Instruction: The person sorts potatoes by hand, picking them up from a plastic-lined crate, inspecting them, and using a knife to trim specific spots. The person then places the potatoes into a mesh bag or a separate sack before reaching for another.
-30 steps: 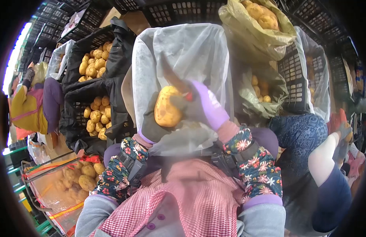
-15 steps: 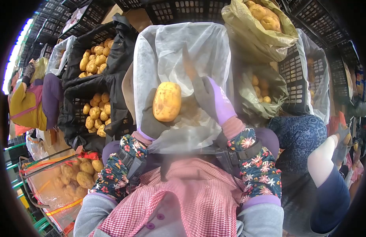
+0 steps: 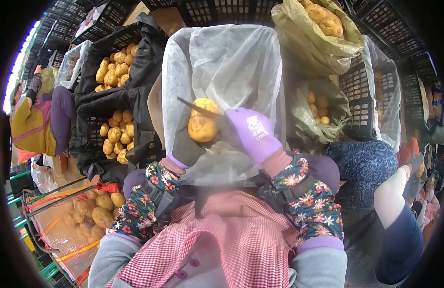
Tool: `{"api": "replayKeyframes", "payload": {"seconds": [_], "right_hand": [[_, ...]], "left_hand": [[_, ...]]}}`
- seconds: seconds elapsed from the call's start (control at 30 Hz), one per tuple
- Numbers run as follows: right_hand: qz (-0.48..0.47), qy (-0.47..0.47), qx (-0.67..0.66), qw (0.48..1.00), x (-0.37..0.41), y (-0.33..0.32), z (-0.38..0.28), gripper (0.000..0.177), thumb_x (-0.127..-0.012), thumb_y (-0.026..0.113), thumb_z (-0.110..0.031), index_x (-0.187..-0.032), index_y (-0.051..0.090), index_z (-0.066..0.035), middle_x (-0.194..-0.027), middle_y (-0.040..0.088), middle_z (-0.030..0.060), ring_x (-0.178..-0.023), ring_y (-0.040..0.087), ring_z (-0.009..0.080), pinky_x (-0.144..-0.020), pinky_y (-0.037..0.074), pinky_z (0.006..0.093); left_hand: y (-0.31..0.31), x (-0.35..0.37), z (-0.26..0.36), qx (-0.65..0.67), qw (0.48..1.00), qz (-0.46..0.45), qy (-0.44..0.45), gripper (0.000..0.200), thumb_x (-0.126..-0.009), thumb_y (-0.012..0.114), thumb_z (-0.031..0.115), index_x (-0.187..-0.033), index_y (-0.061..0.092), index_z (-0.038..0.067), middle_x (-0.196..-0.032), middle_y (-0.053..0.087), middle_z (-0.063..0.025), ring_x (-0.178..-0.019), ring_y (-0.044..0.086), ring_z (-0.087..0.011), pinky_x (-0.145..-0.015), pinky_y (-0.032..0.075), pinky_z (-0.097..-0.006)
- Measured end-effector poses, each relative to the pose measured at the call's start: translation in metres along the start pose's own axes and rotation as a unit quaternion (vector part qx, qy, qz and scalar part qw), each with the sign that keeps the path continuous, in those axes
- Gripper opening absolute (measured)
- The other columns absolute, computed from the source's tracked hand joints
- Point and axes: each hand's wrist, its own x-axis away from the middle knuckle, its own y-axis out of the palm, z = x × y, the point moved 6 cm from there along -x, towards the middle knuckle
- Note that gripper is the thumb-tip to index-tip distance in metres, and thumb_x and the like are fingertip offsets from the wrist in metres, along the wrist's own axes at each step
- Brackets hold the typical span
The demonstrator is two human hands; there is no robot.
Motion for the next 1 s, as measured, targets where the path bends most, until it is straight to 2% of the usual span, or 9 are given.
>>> {"api": "replayKeyframes", "payload": {"seconds": [0.43,0.57,0.63,0.7,0.77,0.83,0.9,0.97,1.0], "right_hand": [[0.002,0.020,0.026,0.999,-0.004,0.005,0.005,0.022,-0.089,0.064,-0.031,-0.081,0.056,-0.012,-0.072,0.058,0.0098,-0.068,0.062,0.0335,-0.059,0.048,0.0451],[0.019,-0.061,0.024,0.998,0.005,0.008,-0.012,0.024,-0.091,0.061,-0.031,-0.081,0.056,-0.011,-0.072,0.059,0.0110,-0.068,0.062,0.0333,-0.059,0.048,0.0448],[-0.017,-0.030,0.020,0.999,-0.002,0.010,-0.006,0.024,-0.091,0.061,-0.032,-0.081,0.055,-0.011,-0.072,0.058,0.0112,-0.068,0.061,0.0334,-0.059,0.048,0.0449],[0.003,-0.069,0.044,0.997,0.002,0.010,-0.002,0.023,-0.090,0.062,-0.032,-0.083,0.054,-0.011,-0.072,0.058,0.0110,-0.068,0.061,0.0328,-0.059,0.048,0.0447],[-0.014,-0.064,0.050,0.997,0.004,0.012,-0.008,0.022,-0.088,0.062,-0.031,-0.084,0.055,-0.011,-0.074,0.059,0.0108,-0.073,0.062,0.0323,-0.062,0.049,0.0440],[-0.026,-0.021,0.039,0.999,0.001,0.015,-0.003,0.023,-0.089,0.062,-0.032,-0.083,0.054,-0.011,-0.074,0.059,0.0110,-0.073,0.062,0.0325,-0.062,0.049,0.0442],[0.003,-0.053,0.050,0.997,0.002,0.012,0.003,0.023,-0.091,0.061,-0.031,-0.083,0.055,-0.010,-0.073,0.058,0.0115,-0.072,0.062,0.0329,-0.061,0.049,0.0447],[-0.007,-0.055,0.052,0.997,0.004,0.011,-0.003,0.022,-0.091,0.061,-0.031,-0.085,0.056,-0.010,-0.073,0.059,0.0115,-0.073,0.062,0.0328,-0.063,0.049,0.0446],[-0.015,-0.056,0.047,0.997,0.005,0.014,-0.006,0.022,-0.091,0.061,-0.031,-0.085,0.056,-0.010,-0.074,0.059,0.0115,-0.073,0.062,0.0328,-0.063,0.049,0.0446]], "left_hand": [[-0.011,0.005,0.003,-0.214,0.971,-0.079,0.070,0.056,-0.090,0.066,0.006,-0.140,0.040,0.006,-0.131,0.056,-0.0101,-0.119,0.058,-0.0227,-0.094,0.054,-0.0377],[-0.017,-0.002,-0.012,0.100,0.990,0.034,-0.091,0.052,-0.099,0.056,0.030,-0.142,0.038,0.007,-0.132,0.055,-0.0090,-0.121,0.057,-0.0227,-0.094,0.055,-0.0385],[-0.023,0.008,-0.004,-0.328,0.943,0.045,-0.015,0.055,-0.099,0.050,0.043,-0.141,0.040,0.008,-0.133,0.055,-0.0097,-0.120,0.057,-0.0240,-0.095,0.054,-0.0405],[-0.026,0.002,-0.004,-0.334,0.941,0.051,-0.021,0.055,-0.101,0.047,0.046,-0.140,0.041,0.009,-0.133,0.055,-0.0100,-0.119,0.058,-0.0248,-0.095,0.054,-0.0425],[-0.030,0.000,-0.017,0.088,0.987,0.076,-0.109,0.048,-0.102,0.046,0.040,-0.139,0.042,0.010,-0.133,0.054,-0.0100,-0.118,0.059,-0.0251,-0.094,0.055,-0.0445],[-0.024,0.007,-0.004,-0.385,0.922,0.039,-0.017,0.048,-0.103,0.044,0.041,-0.139,0.042,0.010,-0.135,0.052,-0.0110,-0.118,0.059,-0.0262,-0.096,0.054,-0.0467],[-0.014,0.005,0.001,-0.402,0.914,0.051,-0.015,0.047,-0.103,0.044,0.039,-0.140,0.041,0.010,-0.137,0.050,-0.0116,-0.118,0.058,-0.0267,-0.096,0.054,-0.0471],[-0.014,0.003,-0.009,0.042,0.987,0.123,-0.098,0.045,-0.103,0.046,0.032,-0.141,0.038,0.008,-0.137,0.049,-0.0118,-0.118,0.058,-0.0266,-0.094,0.055,-0.0457],[-0.015,0.002,-0.004,-0.111,0.987,0.101,-0.057,0.045,-0.103,0.047,0.029,-0.141,0.037,0.008,-0.136,0.049,-0.0120,-0.119,0.058,-0.0268,-0.094,0.056,-0.0450]]}}
